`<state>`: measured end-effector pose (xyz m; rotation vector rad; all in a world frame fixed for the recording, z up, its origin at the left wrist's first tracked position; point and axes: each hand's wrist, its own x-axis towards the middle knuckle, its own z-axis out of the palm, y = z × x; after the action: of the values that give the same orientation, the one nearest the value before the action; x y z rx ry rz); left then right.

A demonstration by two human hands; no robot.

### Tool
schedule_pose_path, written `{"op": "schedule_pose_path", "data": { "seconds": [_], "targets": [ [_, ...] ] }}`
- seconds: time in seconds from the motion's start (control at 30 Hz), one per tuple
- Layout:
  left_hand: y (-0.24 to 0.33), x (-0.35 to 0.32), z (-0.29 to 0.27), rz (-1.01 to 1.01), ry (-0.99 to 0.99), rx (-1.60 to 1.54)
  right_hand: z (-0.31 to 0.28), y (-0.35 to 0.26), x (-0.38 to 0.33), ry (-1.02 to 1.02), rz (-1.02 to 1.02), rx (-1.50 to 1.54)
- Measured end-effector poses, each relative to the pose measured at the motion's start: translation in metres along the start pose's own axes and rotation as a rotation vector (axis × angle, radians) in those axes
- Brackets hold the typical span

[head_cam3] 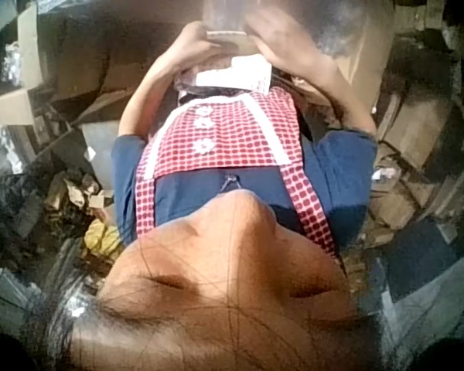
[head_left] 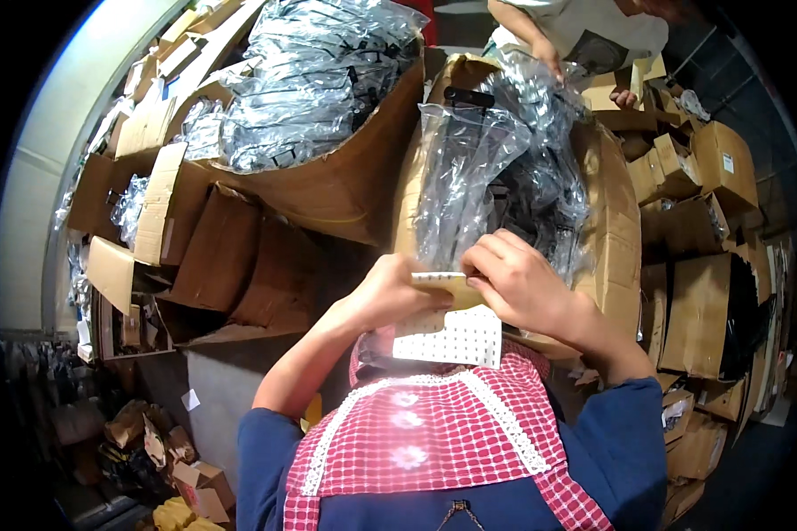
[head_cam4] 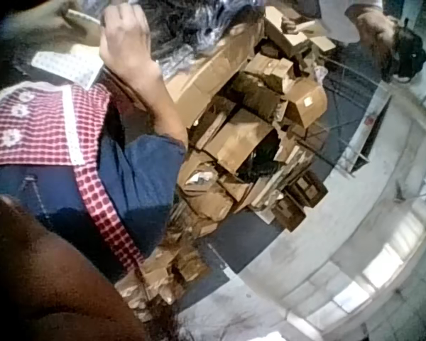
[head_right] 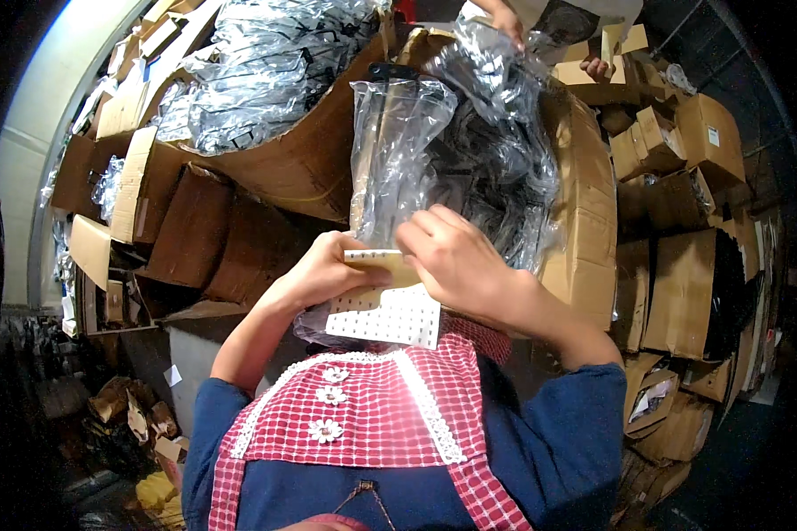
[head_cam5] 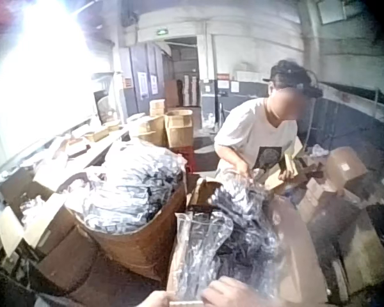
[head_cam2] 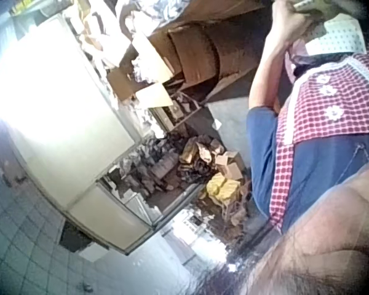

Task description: The person takes black plastic components from a box, applies small circular stickers from a sheet to each part by hand, and places the items into plastic bags.

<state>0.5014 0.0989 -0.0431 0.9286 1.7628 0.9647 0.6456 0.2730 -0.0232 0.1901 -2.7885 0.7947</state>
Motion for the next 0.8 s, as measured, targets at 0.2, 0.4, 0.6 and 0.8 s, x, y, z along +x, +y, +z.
{"op": "schedule_pose_path", "data": {
  "seconds": [0.2,0.4,0.6,0.8],
  "targets": [
    [-0.008,-0.003,0.003,0.050,0.040,-0.033,0.002,-0.004,-0.001,0.045,-0.098,-0.082],
    [-0.012,-0.006,0.002,-0.047,0.006,-0.094,-0.009,-0.007,-0.003,0.046,-0.341,-0.125],
    [-0.017,-0.014,0.003,-0.085,0.017,-0.179,-0.079,0.024,0.024,0.293,0.250,0.422],
    [-0.003,-0.023,0.005,-0.024,0.050,-0.264,-0.083,0.031,0.034,0.212,0.318,0.427]
  ]
}}
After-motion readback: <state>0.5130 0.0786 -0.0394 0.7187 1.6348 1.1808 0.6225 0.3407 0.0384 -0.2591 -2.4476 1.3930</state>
